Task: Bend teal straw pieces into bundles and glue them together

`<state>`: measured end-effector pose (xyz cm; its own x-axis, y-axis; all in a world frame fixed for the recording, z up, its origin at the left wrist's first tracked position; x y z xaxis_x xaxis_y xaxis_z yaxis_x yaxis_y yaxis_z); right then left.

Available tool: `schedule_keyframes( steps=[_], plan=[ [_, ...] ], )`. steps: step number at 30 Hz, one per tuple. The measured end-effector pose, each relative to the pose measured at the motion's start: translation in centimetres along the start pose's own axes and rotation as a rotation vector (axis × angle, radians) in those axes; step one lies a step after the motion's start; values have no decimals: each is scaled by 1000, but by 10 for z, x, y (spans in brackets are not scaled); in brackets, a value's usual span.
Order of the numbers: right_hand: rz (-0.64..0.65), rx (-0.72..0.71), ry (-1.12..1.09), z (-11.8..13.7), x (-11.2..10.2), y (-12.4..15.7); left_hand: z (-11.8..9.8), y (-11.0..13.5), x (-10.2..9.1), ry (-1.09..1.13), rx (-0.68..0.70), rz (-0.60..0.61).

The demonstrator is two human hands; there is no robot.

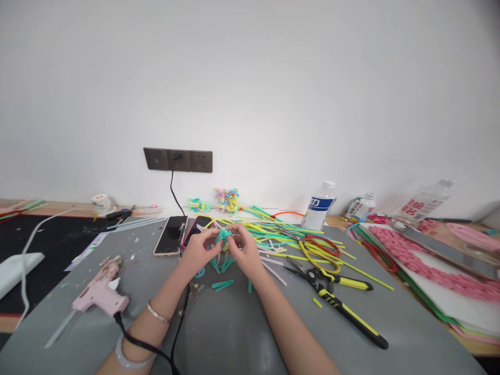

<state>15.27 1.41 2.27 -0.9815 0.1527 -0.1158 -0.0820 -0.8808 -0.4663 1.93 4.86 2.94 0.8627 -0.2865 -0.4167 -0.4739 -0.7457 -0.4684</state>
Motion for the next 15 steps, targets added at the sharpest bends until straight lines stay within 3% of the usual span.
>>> schedule_keyframes(
  steps=[8, 15],
  plan=[
    [-4, 96, -119, -16, 4, -2, 6, -1, 4, 99, -88, 45],
    [9, 180, -263, -16, 5, -5, 12, -1, 4, 229, -188, 3]
  ],
)
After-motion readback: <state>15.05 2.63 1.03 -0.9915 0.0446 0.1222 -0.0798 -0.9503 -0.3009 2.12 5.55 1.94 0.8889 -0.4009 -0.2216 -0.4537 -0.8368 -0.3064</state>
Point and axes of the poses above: each hand's wrist, its own y-axis away from the middle knuckle, its own x-axis out of the palm, z = x × y, the point moved 6 cm from there along -y, towards the middle knuckle, and after that the axes turned 2 degrees about y, right-handed, at the moved point
